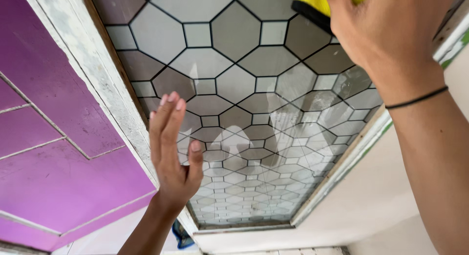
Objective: The person wipes a patterned glass door with a yellow cloth, moving in circular and back-and-forth motions across the surface. The person briefly sprays a cleaning solution onto the glass and continues wiping.
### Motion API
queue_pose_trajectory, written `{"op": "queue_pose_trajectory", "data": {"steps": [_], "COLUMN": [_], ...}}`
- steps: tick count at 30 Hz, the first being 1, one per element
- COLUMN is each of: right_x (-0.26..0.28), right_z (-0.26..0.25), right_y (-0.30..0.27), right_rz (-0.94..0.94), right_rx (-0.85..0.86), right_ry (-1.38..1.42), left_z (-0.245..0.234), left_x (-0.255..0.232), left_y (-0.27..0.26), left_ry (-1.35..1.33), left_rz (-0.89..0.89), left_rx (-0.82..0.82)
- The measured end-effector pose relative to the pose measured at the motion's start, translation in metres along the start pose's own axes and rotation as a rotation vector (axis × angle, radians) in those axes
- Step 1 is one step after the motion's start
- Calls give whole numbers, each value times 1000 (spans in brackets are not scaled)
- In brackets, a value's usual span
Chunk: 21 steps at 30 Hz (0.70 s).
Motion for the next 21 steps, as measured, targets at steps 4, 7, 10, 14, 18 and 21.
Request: {"op": "queue_pose_trajectory", "data": {"steps": [4, 7, 10, 14, 18, 21], "right_x": [16, 24, 37, 61, 87, 105], "right_z": [-5, 1, 5, 6, 3, -1], "right_y": [-32, -60, -89, -123, -152, -172], "right_rz": [-17, -8, -13, -28, -9, -9], "right_rx": [-45, -46, -66, -98, -125, -143], "right_ry": [-16, -24, -30, -24, 14, 24], "left_z": [-11, -15, -19, -20, -19, -19], "left_x": [15, 28, 38, 51, 60, 64], "left_y": [-12, -28, -47, -71, -87, -95], "left_ry": [-18, 0, 19, 40, 35, 16], "left_rz": [33, 30, 43, 84, 153, 194], "left_rx": [-67, -124, -157, -191, -193, -208]}}
Point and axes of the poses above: each hand's wrist, its own y-axis towards the middle knuckle, its own z-axis out of the palm, x = y × z, the point moved 6 cm from there along y, towards the middle knuckle, and after that the axes turned 9 degrees about -x, right-handed, at the moved point
